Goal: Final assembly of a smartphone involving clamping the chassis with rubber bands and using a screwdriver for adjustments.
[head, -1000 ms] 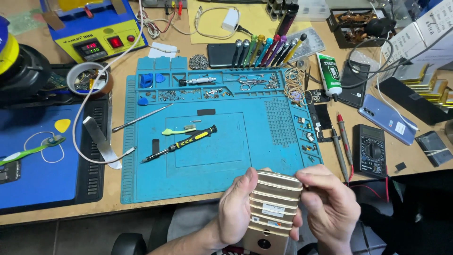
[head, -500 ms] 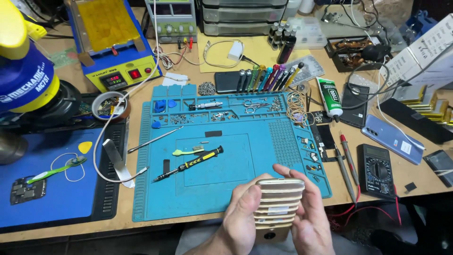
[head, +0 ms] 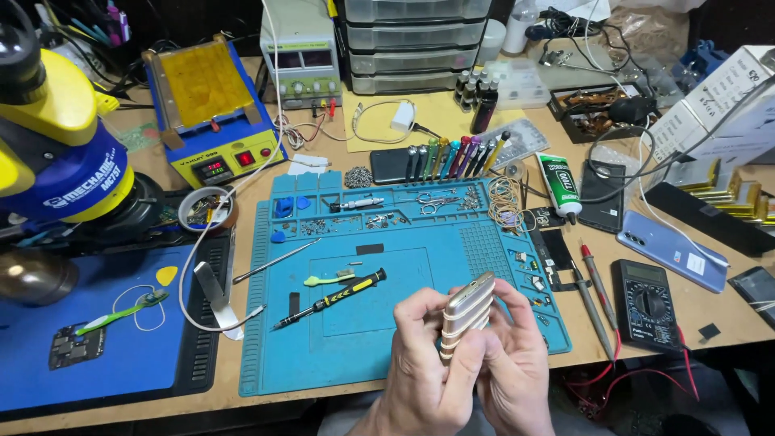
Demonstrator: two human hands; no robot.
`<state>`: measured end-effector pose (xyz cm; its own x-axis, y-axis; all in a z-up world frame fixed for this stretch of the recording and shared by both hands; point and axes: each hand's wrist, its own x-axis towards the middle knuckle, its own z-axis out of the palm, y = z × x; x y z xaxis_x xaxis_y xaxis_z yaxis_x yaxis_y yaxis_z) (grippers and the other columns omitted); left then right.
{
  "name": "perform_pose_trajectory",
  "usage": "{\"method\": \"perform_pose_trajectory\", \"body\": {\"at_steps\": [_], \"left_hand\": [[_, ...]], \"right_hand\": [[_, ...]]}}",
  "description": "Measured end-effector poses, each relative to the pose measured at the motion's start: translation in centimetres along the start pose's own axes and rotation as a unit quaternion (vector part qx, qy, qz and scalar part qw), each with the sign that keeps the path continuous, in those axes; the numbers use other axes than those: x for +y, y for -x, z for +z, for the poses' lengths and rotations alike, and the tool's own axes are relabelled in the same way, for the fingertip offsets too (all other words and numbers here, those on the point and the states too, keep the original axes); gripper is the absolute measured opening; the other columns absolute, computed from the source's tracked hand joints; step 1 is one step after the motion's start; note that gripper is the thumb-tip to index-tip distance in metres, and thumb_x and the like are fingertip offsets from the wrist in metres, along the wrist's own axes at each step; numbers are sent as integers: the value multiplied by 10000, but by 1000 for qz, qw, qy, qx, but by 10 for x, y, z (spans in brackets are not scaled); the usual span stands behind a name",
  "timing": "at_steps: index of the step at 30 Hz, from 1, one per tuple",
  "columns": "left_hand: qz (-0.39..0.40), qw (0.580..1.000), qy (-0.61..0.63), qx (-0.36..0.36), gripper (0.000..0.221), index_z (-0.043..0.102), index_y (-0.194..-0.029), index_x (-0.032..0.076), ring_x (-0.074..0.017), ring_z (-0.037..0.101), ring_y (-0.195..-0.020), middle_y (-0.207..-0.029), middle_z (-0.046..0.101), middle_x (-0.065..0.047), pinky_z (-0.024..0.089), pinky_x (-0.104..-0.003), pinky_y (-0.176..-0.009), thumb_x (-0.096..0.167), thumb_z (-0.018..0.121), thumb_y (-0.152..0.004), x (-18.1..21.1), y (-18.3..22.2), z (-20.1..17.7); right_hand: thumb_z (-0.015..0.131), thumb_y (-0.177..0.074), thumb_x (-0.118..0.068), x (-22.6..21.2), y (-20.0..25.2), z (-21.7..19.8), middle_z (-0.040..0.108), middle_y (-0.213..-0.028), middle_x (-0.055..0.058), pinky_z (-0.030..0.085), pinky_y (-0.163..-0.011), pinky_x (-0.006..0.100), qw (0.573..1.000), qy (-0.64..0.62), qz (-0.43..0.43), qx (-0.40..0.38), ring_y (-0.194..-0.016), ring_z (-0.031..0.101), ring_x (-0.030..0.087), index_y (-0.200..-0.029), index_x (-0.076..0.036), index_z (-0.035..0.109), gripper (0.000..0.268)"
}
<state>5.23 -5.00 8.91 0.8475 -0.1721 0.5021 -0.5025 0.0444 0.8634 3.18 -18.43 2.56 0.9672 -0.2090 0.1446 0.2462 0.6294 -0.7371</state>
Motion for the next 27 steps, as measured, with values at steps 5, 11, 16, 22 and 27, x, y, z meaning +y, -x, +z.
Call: {"method": "perform_pose_trajectory", "body": {"at_steps": [5, 11, 16, 22, 27], "left_hand": [[70, 996, 33, 53, 329, 354, -1294, -9, -288, 785, -927, -1130, 727, -247, 597, -392, -861, 127, 600, -1123, -4, -1, 4], [75, 993, -20, 89, 260, 440, -1187, 54, -175, 502, -593, -822, 607, -97, 464, -335, -591, 124, 668, -1084, -12, -6, 1], [34, 997, -24, 68, 239, 474, -1135, 78, -137, 485, -557, -726, 524, -22, 433, -319, -533, 150, 692, -1069, -14, -12, -5], [-21, 997, 0, 72, 289, 437, -1105, 100, -121, 516, -518, -663, 575, -19, 418, -314, -501, 184, 710, -1064, -29, -12, -9], [-49, 988, 138, 55, 399, 349, -1352, 103, -219, 680, -753, -960, 745, -191, 557, -357, -673, 222, 649, -1119, -48, -16, -18]], "right_hand": [[819, -1010, -150, -2, -7, 11, 679, -1418, 381, 607, -1107, 533, 1000, 4, -16, -13, -1304, 724, 472, -1584, -24, 511, 664], [770, -990, -104, 7, -10, 5, 691, -1388, 273, 579, -1061, 423, 998, 47, -28, 36, -1232, 708, 327, -1613, -22, 511, 680], [716, -1009, -84, 9, -11, 9, 706, -1414, 283, 578, -1086, 439, 996, 65, -19, 57, -1248, 715, 331, -1630, -34, 476, 668], [752, -1001, -120, 17, -19, 13, 696, -1426, 270, 568, -1113, 418, 994, 88, -35, 47, -1277, 709, 318, -1614, -23, 489, 674], [776, -990, -113, 17, -30, 12, 679, -1457, 216, 589, -1088, 376, 987, 156, -39, 28, -1263, 720, 265, -1598, -11, 531, 663]]}}
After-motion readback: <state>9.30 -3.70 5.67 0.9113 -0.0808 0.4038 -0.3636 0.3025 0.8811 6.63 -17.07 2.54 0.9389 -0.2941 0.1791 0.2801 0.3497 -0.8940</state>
